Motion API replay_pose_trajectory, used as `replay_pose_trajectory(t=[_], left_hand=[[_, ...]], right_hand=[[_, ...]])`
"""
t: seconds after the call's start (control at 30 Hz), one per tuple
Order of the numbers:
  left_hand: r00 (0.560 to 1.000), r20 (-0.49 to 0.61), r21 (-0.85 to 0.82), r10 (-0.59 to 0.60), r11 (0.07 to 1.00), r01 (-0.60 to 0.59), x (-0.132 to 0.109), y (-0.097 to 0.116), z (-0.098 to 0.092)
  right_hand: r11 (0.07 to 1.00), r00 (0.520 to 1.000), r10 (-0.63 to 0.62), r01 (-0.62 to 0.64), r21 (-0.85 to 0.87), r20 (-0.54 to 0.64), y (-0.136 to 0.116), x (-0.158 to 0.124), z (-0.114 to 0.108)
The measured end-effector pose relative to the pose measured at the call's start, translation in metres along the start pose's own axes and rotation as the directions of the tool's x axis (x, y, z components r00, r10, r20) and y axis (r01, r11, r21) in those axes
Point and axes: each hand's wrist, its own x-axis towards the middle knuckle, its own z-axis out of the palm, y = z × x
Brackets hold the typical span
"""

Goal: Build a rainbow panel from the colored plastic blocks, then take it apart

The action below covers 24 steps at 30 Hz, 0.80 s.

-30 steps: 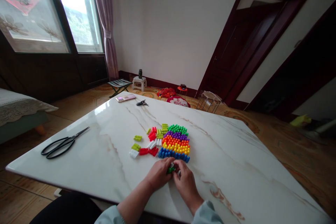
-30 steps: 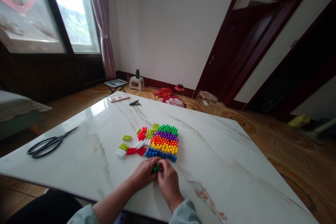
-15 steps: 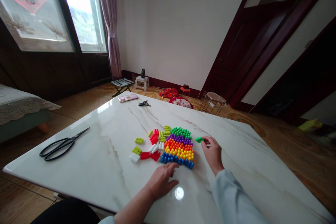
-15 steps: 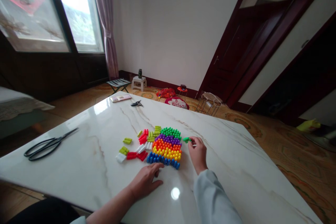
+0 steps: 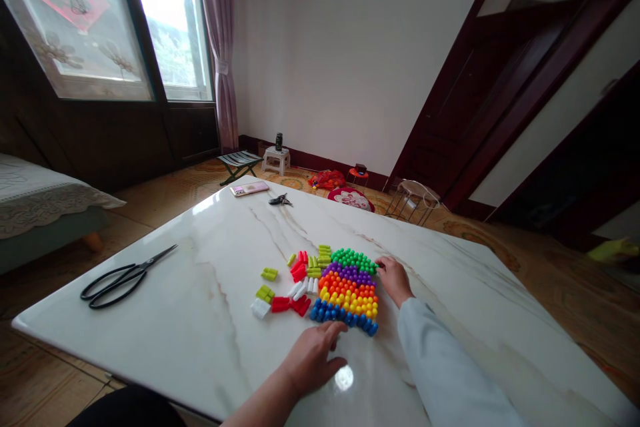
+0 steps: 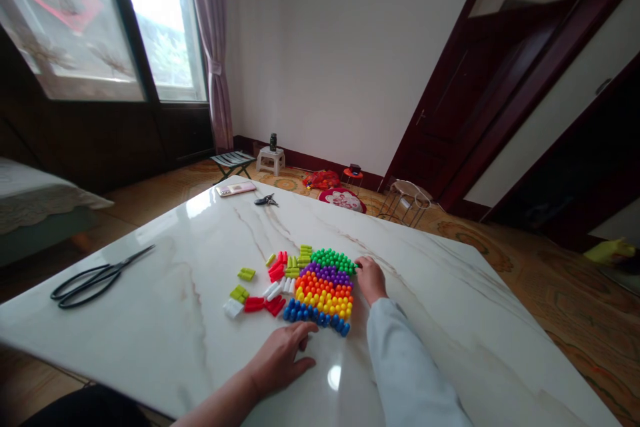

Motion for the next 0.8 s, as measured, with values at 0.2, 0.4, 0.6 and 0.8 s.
replay_pose_trajectory(t=[0.2,0.4,0.6,0.8], left_hand=[[1.0,0.004,0.006,-0.001,1.0,0.001,0.0,0.0,0.0],[1.0,0.007,0.014,0.003,1.0,-0.003,0.0,0.0,-0.001],[1.0,-0.006,0.02,0.016,1.0,-0.016,0.001,-0.002,0.001],[0.999,-0.023,0.018,0.044,0.999,-0.044,0.001,-0.004,0.002]], right_hand=[[0.996,0.999,0.032,-0.033,0.088,0.016,0.003,0.002,0.006],[0.983,0.998,0.063,-0.064,0.174,0.008,0.005,-0.002,0.013],[0.968,0.993,0.115,-0.105,0.227,-0.031,0.001,-0.013,0.005],[0.933,0.94,0.212,-0.113,0.343,-0.267,-0.066,-0.078,-0.029]])
